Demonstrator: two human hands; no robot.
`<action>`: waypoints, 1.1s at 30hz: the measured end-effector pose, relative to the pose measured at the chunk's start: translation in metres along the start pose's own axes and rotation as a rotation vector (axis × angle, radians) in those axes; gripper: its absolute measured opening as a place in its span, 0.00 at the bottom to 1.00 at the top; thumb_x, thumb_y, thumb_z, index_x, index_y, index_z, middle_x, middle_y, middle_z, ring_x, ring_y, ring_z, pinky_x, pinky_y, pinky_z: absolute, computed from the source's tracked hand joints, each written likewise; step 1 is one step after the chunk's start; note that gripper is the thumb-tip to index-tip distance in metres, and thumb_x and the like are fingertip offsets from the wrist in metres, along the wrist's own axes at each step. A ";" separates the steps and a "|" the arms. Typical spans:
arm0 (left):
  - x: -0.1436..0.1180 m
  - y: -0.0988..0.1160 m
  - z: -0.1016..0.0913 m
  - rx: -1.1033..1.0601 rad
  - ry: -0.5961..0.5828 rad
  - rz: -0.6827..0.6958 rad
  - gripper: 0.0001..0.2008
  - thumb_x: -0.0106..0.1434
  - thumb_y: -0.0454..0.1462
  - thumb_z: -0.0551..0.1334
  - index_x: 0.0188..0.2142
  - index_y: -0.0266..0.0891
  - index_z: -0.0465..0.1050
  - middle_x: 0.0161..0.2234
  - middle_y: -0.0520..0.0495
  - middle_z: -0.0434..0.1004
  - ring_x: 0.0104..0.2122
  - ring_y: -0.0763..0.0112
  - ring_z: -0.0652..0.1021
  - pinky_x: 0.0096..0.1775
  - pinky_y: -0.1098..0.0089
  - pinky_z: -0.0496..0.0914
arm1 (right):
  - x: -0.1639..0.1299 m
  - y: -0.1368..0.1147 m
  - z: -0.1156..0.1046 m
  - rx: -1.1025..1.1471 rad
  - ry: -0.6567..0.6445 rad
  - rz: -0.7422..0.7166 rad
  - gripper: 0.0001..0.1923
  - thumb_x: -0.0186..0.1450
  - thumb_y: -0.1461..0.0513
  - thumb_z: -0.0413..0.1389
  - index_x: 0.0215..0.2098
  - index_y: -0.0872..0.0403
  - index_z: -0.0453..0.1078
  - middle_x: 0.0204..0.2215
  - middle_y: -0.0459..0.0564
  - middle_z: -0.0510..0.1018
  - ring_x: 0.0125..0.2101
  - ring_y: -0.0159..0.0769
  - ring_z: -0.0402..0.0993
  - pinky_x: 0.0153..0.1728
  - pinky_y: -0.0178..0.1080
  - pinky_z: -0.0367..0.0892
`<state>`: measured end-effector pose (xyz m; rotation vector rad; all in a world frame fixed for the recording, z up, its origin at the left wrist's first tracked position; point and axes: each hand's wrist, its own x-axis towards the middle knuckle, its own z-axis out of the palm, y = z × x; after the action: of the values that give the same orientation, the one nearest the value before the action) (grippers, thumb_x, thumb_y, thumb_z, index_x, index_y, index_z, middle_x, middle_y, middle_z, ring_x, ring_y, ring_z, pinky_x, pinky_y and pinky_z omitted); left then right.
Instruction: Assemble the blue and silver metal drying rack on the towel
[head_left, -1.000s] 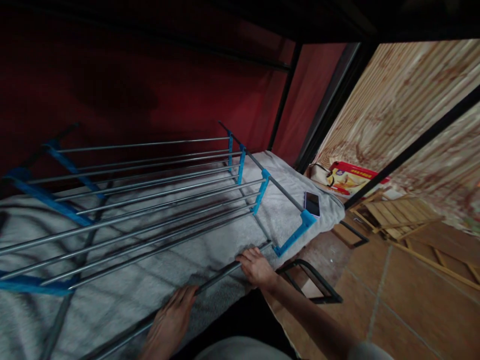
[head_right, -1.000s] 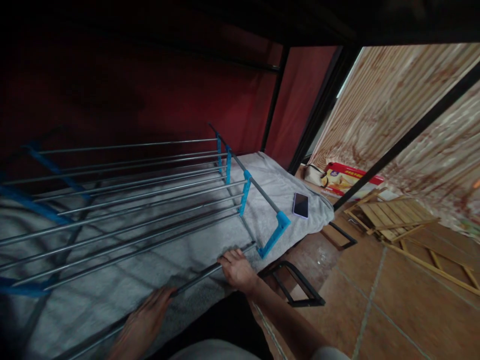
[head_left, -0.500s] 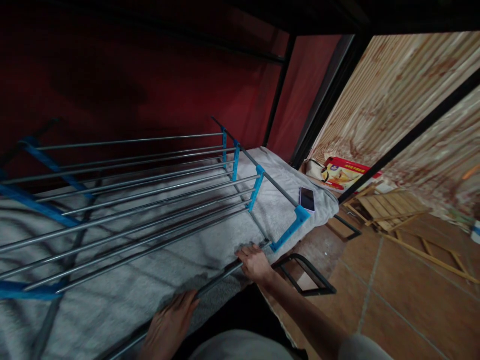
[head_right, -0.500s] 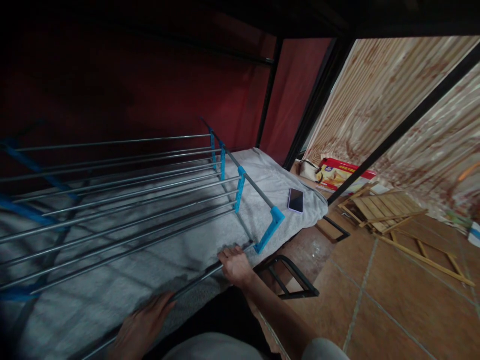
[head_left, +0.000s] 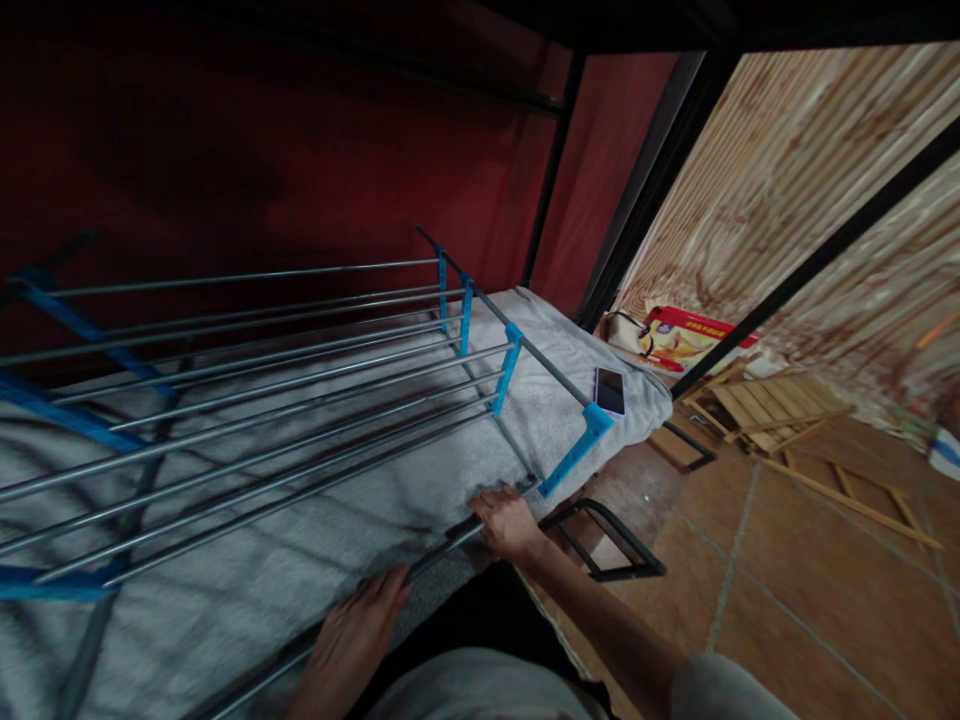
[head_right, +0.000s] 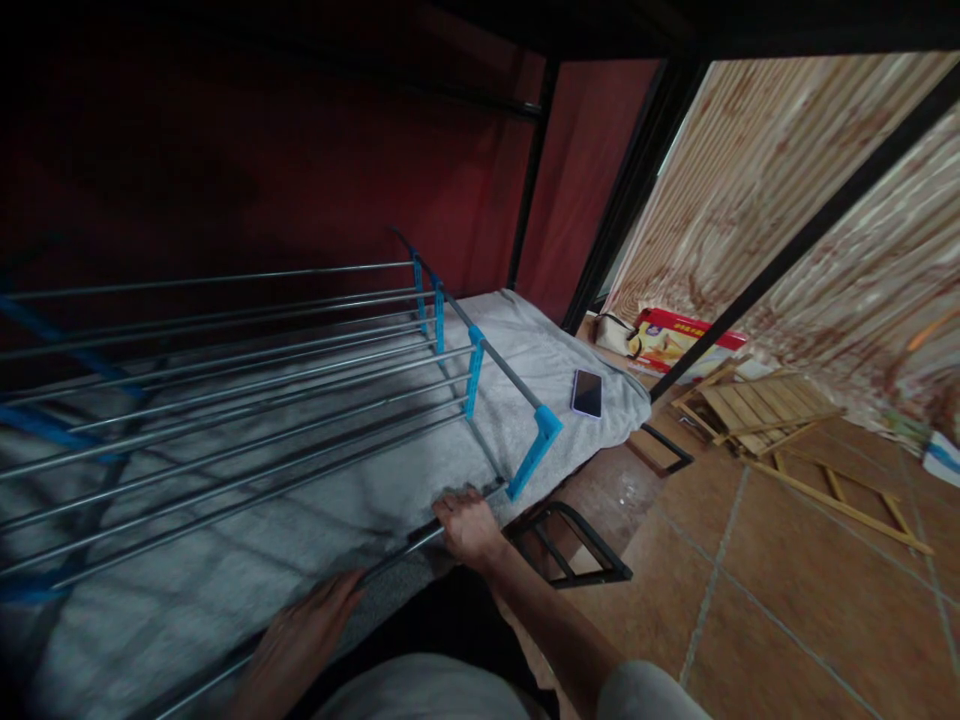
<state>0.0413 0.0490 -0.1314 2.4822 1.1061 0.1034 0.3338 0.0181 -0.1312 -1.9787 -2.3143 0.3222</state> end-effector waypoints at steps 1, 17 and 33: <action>0.001 0.002 -0.001 -0.002 -0.011 0.002 0.25 0.76 0.42 0.44 0.55 0.43 0.78 0.49 0.43 0.86 0.47 0.60 0.86 0.48 0.62 0.79 | 0.000 0.000 -0.001 0.001 -0.005 -0.002 0.15 0.67 0.64 0.56 0.52 0.52 0.73 0.47 0.55 0.80 0.44 0.44 0.76 0.55 0.46 0.64; -0.005 0.003 -0.012 -0.046 -0.073 -0.050 0.26 0.75 0.45 0.46 0.58 0.43 0.78 0.52 0.42 0.86 0.46 0.57 0.86 0.48 0.61 0.80 | -0.002 -0.006 0.009 0.034 0.095 -0.061 0.11 0.68 0.63 0.56 0.48 0.53 0.74 0.41 0.53 0.81 0.40 0.42 0.76 0.52 0.45 0.66; 0.000 0.016 -0.019 -0.039 -0.134 -0.077 0.25 0.74 0.41 0.47 0.58 0.43 0.78 0.52 0.41 0.85 0.46 0.58 0.86 0.50 0.60 0.79 | -0.010 -0.002 0.010 0.078 0.073 -0.027 0.13 0.70 0.61 0.56 0.52 0.53 0.74 0.45 0.55 0.82 0.42 0.43 0.77 0.52 0.45 0.65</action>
<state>0.0483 0.0458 -0.1074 2.3711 1.1307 -0.0625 0.3315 0.0069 -0.1398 -1.8888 -2.2470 0.3267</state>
